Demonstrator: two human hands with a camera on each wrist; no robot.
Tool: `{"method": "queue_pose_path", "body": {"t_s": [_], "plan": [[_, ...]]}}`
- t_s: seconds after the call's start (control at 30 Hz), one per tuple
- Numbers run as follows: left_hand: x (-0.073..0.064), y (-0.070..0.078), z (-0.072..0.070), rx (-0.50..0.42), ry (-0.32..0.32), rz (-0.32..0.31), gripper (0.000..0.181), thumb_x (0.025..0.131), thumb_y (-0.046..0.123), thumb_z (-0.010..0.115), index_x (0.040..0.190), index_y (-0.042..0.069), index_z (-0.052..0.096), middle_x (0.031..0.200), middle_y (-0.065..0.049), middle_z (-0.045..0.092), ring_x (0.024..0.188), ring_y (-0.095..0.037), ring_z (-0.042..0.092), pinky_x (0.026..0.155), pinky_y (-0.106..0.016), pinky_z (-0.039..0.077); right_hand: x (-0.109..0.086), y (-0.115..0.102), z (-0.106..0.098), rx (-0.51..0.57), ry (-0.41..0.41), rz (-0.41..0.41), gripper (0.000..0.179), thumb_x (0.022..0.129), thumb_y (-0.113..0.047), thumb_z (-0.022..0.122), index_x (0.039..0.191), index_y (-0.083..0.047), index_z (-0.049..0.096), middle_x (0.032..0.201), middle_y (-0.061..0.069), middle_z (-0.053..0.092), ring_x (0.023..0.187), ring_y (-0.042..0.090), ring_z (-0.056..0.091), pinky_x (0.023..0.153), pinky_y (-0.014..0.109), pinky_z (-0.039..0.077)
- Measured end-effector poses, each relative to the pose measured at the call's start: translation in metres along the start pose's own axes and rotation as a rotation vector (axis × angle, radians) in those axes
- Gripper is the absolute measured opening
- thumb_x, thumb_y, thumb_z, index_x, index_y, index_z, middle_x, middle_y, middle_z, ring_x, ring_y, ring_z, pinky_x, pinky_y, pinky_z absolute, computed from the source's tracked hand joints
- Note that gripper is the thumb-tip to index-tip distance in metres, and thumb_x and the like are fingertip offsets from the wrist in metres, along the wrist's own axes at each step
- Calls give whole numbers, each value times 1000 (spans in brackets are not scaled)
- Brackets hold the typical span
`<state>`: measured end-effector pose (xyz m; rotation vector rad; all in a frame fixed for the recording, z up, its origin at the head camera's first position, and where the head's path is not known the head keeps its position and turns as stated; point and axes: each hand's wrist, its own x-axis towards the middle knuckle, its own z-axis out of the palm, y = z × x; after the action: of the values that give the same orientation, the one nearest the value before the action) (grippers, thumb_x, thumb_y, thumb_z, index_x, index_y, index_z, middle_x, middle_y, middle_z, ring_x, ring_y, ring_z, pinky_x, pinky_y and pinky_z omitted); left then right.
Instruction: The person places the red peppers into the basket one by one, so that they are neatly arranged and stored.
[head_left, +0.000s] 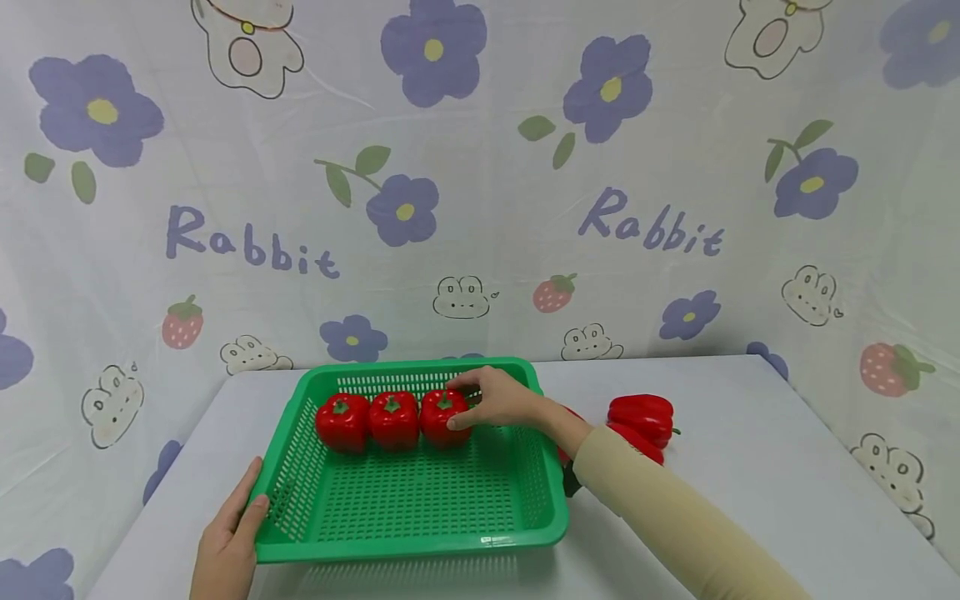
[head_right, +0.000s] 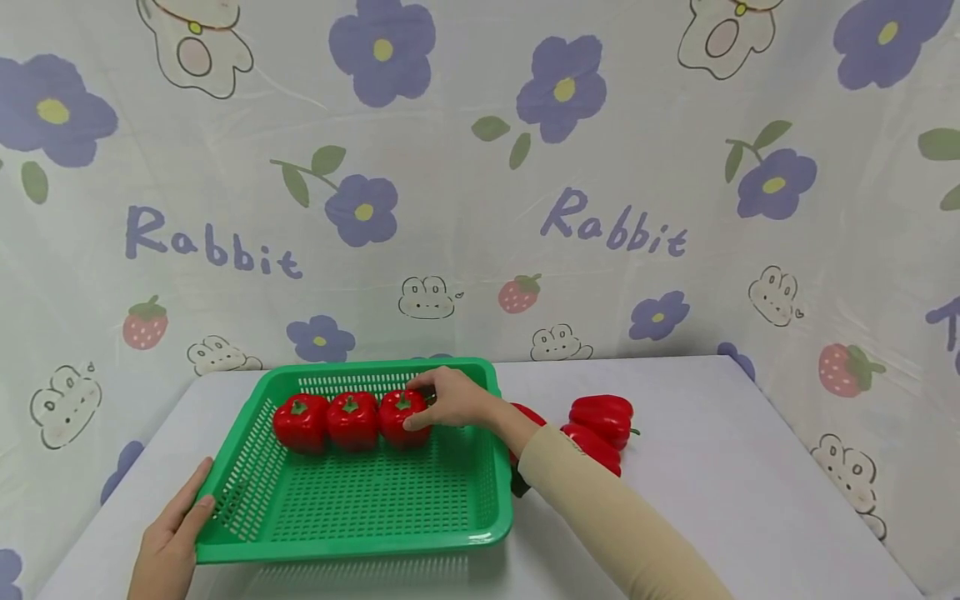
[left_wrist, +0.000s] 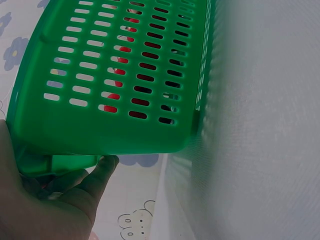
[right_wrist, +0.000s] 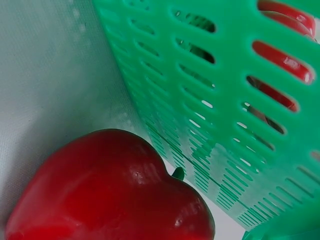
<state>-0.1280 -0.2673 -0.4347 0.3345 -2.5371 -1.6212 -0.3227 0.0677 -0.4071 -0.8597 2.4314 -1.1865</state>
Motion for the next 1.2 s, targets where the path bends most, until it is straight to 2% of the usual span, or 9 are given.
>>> {"method": "queue_pose_path", "body": {"t_s": [0.03,0.13,0.3,0.87,1.2], "plan": [[0,0,0,0,-1,-3,58,107,42,38,158,18,22,159,-5,21,144,-28,19,89,0,25,0,0,0,1,1,0,59,83,-21,83,134,-3,59,122,4,63,110,22,62,86,31,53],[0,1,0,-2,-5,-9,59,107,43,38,158,19,22,159,-4,20,144,-28,19,90,-1,25,-1,-1,0,10,2,-2,59,83,-21,83,133,-3,59,122,4,63,110,23,61,86,32,53],[1,1,0,-6,-5,-3,61,106,46,38,158,19,22,159,-5,21,144,-28,19,85,2,25,-2,-3,-1,29,16,1,60,81,-20,84,132,-2,59,120,4,63,109,23,61,87,33,52],[3,-2,2,-15,-2,16,61,105,46,40,158,19,23,158,-6,22,143,-29,21,86,0,27,-1,1,-3,27,59,-20,63,80,-26,86,133,-5,58,119,2,63,109,17,58,92,31,50],[1,-2,3,14,42,0,57,106,43,39,157,20,26,157,-8,27,142,-28,25,84,1,27,-4,-2,-3,18,55,-31,65,81,-28,85,135,-5,57,122,5,62,110,19,57,92,32,49]]}}
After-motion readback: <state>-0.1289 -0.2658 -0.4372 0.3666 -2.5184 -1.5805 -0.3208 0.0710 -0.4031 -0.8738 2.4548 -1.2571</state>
